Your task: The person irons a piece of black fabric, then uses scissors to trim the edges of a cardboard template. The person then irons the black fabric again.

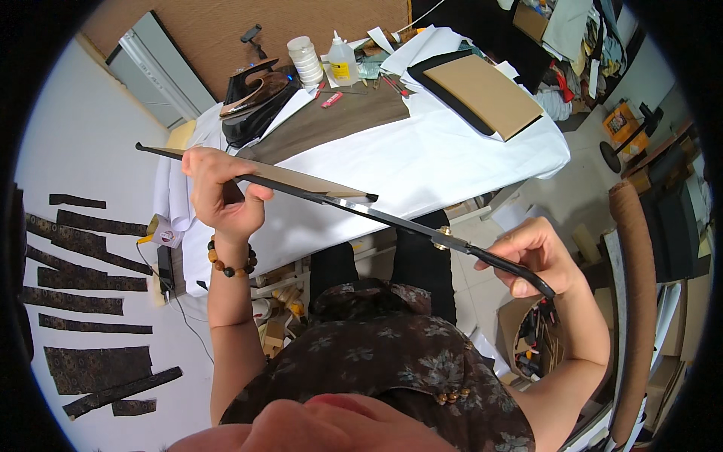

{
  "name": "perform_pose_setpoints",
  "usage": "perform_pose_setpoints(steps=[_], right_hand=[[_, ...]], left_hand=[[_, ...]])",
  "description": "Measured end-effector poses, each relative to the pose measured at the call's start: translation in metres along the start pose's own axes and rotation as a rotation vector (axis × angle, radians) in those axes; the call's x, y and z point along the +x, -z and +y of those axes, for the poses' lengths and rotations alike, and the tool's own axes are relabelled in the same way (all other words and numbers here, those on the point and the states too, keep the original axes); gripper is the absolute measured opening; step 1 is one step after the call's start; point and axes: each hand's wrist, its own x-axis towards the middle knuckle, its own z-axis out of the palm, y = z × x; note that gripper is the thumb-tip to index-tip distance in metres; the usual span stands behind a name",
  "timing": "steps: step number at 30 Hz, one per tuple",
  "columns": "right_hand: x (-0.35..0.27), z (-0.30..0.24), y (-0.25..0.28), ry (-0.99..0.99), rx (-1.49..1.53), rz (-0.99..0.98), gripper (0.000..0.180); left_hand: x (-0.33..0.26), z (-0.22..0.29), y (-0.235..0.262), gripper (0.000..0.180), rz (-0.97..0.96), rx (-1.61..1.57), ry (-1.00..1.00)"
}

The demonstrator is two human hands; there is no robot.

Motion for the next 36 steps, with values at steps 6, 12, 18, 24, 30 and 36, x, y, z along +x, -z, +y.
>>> perform_pose_setpoints(steps=[6,12,18,24,30,36], right_hand=[[-0.001,0.005,0.001,0.022,0.041,-0.01,0.053],[-0.002,0.003,0.001,-0.006,0.036,0.023,0.056],[-0.005,-0.005,0.003,-0.126,-0.023,0.042,0.055],[-0.005,-0.006,0.001,-0.084,-0.124,0.034,0.051],[-0.007,0.005,0.014,0.018,-0.137,0.071,0.05],[0.105,-0.014,-0.012,0.297,-0.375,0.374,0.053]], left_hand=[[-0.002,-0.002,-0.001,0.045,0.002,0.0,-0.011],[-0.001,-0.003,0.0,0.044,-0.017,0.028,-0.044],[0.002,-0.004,0.006,0.041,-0.064,0.069,-0.097],[0.005,-0.003,0.009,0.042,-0.069,0.085,-0.109],[0.019,-0.003,0.009,0.04,-0.113,0.043,-0.093],[0.057,-0.015,-0.033,0.032,-0.373,-0.098,-0.128]])
